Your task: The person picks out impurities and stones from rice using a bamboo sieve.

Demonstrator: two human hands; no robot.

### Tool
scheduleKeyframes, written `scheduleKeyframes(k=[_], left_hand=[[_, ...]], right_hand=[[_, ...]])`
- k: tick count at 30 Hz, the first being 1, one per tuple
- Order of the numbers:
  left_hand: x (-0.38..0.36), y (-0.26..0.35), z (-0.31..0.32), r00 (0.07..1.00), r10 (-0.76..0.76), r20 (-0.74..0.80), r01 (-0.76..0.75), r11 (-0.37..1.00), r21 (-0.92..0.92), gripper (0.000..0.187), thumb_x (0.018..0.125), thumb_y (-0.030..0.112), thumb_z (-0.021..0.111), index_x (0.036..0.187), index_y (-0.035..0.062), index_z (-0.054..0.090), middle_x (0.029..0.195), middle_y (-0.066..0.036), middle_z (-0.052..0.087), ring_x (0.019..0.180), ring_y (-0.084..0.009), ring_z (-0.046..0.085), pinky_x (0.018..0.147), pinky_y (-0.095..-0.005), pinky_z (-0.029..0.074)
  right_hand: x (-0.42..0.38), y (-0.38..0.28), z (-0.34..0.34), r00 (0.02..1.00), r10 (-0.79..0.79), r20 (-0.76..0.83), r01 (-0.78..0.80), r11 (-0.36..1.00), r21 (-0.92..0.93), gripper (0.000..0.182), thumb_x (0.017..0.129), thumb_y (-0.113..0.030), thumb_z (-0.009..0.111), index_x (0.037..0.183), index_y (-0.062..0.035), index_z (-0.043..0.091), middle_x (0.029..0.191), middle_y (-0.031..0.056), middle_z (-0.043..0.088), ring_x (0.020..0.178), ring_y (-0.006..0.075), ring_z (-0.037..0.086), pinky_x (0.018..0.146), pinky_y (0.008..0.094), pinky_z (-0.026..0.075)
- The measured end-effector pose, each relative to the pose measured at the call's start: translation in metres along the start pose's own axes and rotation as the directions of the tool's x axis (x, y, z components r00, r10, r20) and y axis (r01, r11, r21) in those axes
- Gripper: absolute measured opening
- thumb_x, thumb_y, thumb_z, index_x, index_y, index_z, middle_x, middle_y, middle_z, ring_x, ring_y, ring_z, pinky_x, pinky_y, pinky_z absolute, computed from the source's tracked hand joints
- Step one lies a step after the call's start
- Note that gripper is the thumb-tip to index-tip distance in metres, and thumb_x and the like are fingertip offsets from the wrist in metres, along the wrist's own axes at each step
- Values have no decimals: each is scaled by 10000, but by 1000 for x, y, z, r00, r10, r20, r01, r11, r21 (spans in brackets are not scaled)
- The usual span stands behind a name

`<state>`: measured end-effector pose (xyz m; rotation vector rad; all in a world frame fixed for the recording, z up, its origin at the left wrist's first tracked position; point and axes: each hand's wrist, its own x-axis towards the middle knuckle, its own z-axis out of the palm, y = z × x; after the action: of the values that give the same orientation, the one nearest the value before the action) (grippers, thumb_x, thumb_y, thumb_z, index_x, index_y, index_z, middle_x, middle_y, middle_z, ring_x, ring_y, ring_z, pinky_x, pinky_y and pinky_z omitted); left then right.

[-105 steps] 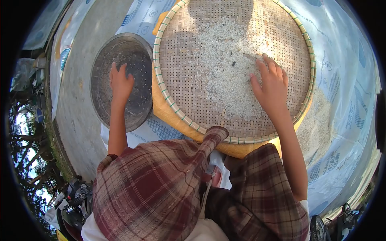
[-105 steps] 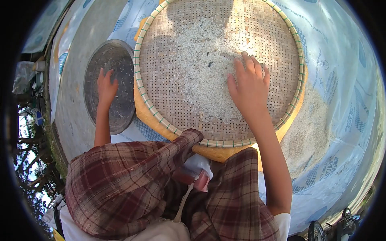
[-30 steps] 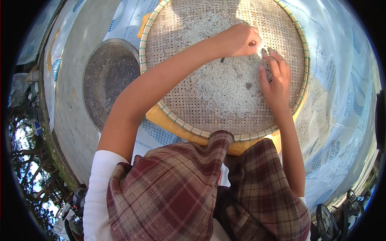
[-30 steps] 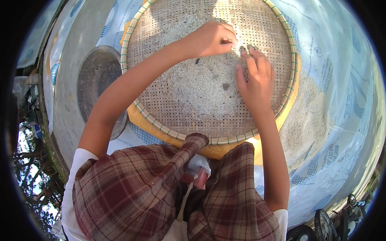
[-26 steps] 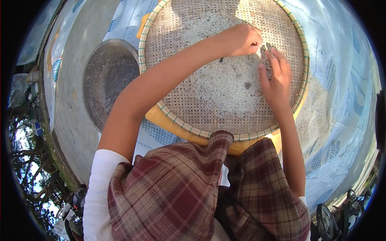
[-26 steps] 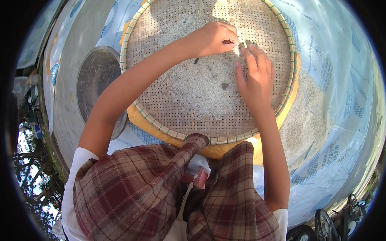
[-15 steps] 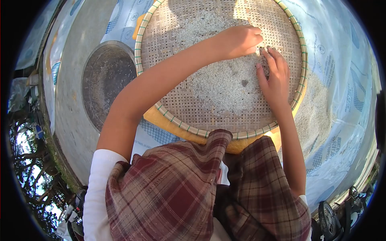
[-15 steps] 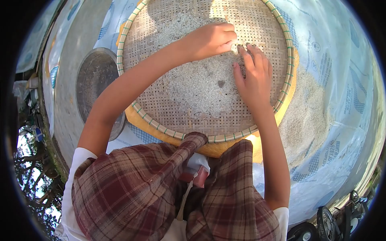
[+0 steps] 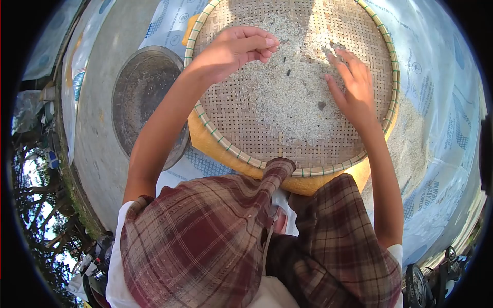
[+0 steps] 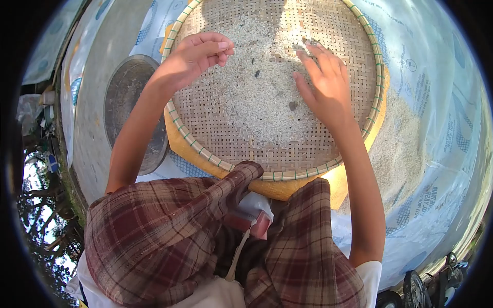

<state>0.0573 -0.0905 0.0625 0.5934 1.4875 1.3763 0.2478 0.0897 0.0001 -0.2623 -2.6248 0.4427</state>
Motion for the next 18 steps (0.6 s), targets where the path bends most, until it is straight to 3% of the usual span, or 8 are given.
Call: scheduleKeyframes(k=[4, 7, 9, 10, 12, 13, 15, 18], left_hand=[[-59, -7, -48, 940, 30, -341, -32, 999, 1, 140, 833, 115, 553, 886, -9, 587, 816, -40, 577, 719, -103, 513, 711, -259, 439], [-105, -45, -90, 679, 35, -733, 30, 997, 76, 165, 821, 107, 558, 900, -32, 601, 799, -52, 587, 702, -111, 558, 660, -257, 471], [-132, -74, -118, 517, -10, -856, 240, 962, 134, 196, 799, 120, 578, 937, -15, 612, 823, -76, 607, 725, -119, 588, 645, -242, 477], [-144, -90, -131, 514, -9, -858, 238, 962, 132, 196, 799, 120, 578, 937, -15, 612, 823, -76, 607, 725, -119, 588, 645, -242, 477], [-156, -108, -146, 414, 57, -909, 629, 703, 331, 240, 775, 133, 594, 989, 27, 618, 862, -103, 624, 766, -160, 609, 679, -275, 481], [-155, -110, -148, 413, 61, -909, 627, 705, 332, 240, 775, 133, 594, 989, 27, 618, 862, -103, 624, 766, -160, 609, 679, -275, 481], [-142, -98, -131, 368, 467, -804, 657, 481, 580, 260, 764, 154, 607, 1012, 76, 622, 922, -114, 626, 809, -202, 611, 723, -314, 472], [-92, -53, -94, 427, 588, -687, 396, 562, 726, 227, 787, 166, 593, 989, 66, 620, 952, -102, 610, 885, -221, 590, 779, -336, 450]], right_hand=[[7, -18, 8, 980, -112, 165, 115, 993, -13, 534, 839, -301, 550, 1314, -128, 381, 1274, 82, 447, 1231, 240, 371, 1042, 422, 249], [-1, -25, 23, 949, -157, 272, 174, 984, -39, 516, 860, -383, 492, 1301, -131, 399, 1356, 83, 358, 1276, 241, 304, 1049, 462, 220], [-4, -27, 21, 946, -164, 279, 181, 983, -33, 510, 860, -383, 492, 1295, -132, 406, 1357, 85, 358, 1277, 244, 302, 1050, 462, 218], [-5, -28, 20, 942, -172, 288, 187, 982, -25, 504, 860, -383, 493, 1290, -132, 413, 1358, 88, 358, 1278, 247, 301, 1051, 463, 215], [-8, -29, 16, 937, -169, 305, 186, 982, -27, 504, 861, -382, 491, 1290, -129, 413, 1361, 88, 355, 1280, 246, 298, 1051, 458, 216], [-9, -29, 14, 934, -158, 321, 178, 984, -31, 503, 862, -381, 488, 1289, -126, 414, 1364, 88, 351, 1282, 245, 296, 1052, 453, 217], [-12, -31, 11, 934, -150, 325, 166, 986, -20, 484, 860, -366, 496, 1268, -114, 432, 1358, 90, 357, 1280, 244, 298, 1053, 448, 218], [-12, -33, 3, 935, -155, 319, 160, 987, 9, 429, 851, -323, 522, 1206, -87, 477, 1294, 95, 416, 1228, 246, 356, 1020, 433, 261]])
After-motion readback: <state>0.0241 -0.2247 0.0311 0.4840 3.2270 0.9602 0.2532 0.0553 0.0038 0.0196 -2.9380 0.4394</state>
